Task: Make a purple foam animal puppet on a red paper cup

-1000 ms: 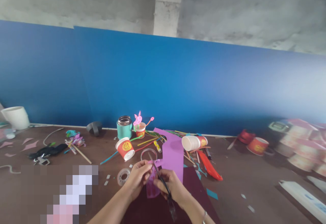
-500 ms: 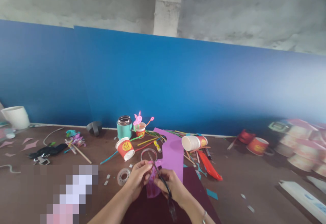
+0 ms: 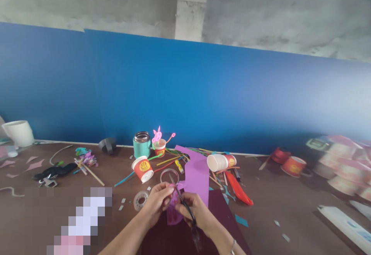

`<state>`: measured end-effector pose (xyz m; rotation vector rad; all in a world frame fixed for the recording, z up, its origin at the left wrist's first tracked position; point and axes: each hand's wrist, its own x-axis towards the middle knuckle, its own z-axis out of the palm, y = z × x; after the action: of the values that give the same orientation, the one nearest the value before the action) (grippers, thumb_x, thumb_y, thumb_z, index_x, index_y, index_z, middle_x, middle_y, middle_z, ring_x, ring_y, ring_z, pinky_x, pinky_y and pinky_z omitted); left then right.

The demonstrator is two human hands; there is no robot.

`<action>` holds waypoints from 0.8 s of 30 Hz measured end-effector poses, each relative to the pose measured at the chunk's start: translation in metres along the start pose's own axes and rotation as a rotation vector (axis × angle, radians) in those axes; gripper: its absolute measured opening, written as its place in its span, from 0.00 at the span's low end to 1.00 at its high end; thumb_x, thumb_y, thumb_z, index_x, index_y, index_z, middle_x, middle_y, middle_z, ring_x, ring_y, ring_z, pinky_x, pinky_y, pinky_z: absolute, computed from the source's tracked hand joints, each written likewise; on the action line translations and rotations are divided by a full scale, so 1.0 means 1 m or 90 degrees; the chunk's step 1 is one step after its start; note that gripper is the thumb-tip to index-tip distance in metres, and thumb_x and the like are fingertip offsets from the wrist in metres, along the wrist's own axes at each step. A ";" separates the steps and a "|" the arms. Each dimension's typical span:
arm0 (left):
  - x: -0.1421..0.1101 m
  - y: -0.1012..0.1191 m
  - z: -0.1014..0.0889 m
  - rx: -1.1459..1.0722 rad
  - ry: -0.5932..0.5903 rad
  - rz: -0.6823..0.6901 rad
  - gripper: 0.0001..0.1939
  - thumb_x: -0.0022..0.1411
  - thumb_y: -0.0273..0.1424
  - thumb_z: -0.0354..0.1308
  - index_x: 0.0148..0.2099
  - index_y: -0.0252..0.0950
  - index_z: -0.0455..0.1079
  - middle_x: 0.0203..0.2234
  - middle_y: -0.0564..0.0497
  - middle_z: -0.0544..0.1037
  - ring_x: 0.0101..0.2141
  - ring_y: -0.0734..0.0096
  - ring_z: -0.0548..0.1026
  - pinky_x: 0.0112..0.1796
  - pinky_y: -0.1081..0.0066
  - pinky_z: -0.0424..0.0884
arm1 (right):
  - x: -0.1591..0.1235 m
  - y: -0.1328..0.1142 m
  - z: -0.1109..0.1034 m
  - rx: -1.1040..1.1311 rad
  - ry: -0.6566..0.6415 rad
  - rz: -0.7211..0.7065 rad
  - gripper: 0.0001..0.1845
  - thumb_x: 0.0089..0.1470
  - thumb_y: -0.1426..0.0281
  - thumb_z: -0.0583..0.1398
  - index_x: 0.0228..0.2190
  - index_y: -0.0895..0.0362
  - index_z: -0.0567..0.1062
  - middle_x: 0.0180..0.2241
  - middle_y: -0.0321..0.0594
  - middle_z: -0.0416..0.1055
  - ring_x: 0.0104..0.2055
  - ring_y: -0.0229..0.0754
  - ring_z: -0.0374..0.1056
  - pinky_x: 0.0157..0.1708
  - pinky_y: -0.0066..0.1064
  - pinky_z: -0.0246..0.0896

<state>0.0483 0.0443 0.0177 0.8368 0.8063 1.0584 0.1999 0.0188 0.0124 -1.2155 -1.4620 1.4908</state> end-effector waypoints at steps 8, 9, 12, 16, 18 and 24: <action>0.001 0.000 -0.001 -0.014 -0.016 -0.007 0.16 0.44 0.35 0.66 0.21 0.34 0.61 0.13 0.60 0.62 0.12 0.89 0.49 0.14 0.80 0.39 | 0.001 0.003 -0.004 0.022 -0.021 -0.017 0.20 0.40 0.57 0.66 0.22 0.58 0.65 0.10 0.23 0.55 0.09 0.26 0.49 0.08 0.19 0.41; 0.000 0.001 -0.001 -0.015 -0.018 -0.009 0.16 0.44 0.35 0.66 0.21 0.34 0.61 0.13 0.60 0.62 0.12 0.89 0.49 0.14 0.80 0.38 | 0.001 0.001 -0.004 0.018 -0.020 -0.012 0.20 0.41 0.57 0.66 0.22 0.58 0.65 0.10 0.23 0.55 0.09 0.26 0.49 0.08 0.19 0.41; 0.000 0.002 -0.001 -0.018 -0.025 -0.015 0.16 0.44 0.35 0.66 0.22 0.34 0.61 0.13 0.60 0.63 0.12 0.89 0.49 0.14 0.80 0.38 | 0.000 -0.001 -0.004 -0.003 -0.011 0.002 0.19 0.40 0.58 0.66 0.23 0.58 0.65 0.09 0.23 0.56 0.09 0.27 0.49 0.08 0.19 0.41; 0.001 0.002 -0.002 -0.031 -0.010 -0.026 0.16 0.44 0.36 0.66 0.23 0.34 0.61 0.12 0.62 0.60 0.11 0.89 0.48 0.14 0.80 0.37 | 0.001 -0.002 -0.002 -0.020 0.040 0.006 0.18 0.41 0.57 0.64 0.24 0.58 0.67 0.10 0.26 0.58 0.10 0.29 0.52 0.10 0.21 0.46; 0.002 0.000 -0.003 -0.041 -0.003 -0.038 0.16 0.43 0.36 0.66 0.24 0.34 0.62 0.12 0.63 0.60 0.11 0.89 0.48 0.14 0.81 0.37 | 0.001 -0.008 -0.001 -0.046 0.077 -0.003 0.16 0.44 0.58 0.61 0.25 0.58 0.67 0.11 0.27 0.58 0.11 0.30 0.53 0.11 0.22 0.47; -0.008 0.003 0.010 -0.115 0.039 0.014 0.12 0.46 0.34 0.66 0.33 0.36 0.69 0.21 0.56 0.74 0.20 0.79 0.70 0.22 0.80 0.63 | 0.006 -0.096 0.023 -0.483 0.107 -0.261 0.06 0.43 0.72 0.60 0.18 0.58 0.69 0.17 0.31 0.64 0.21 0.32 0.58 0.20 0.23 0.47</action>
<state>0.0528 0.0356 0.0264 0.6640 0.7423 1.1622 0.1650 0.0273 0.1041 -1.2956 -2.0833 0.5440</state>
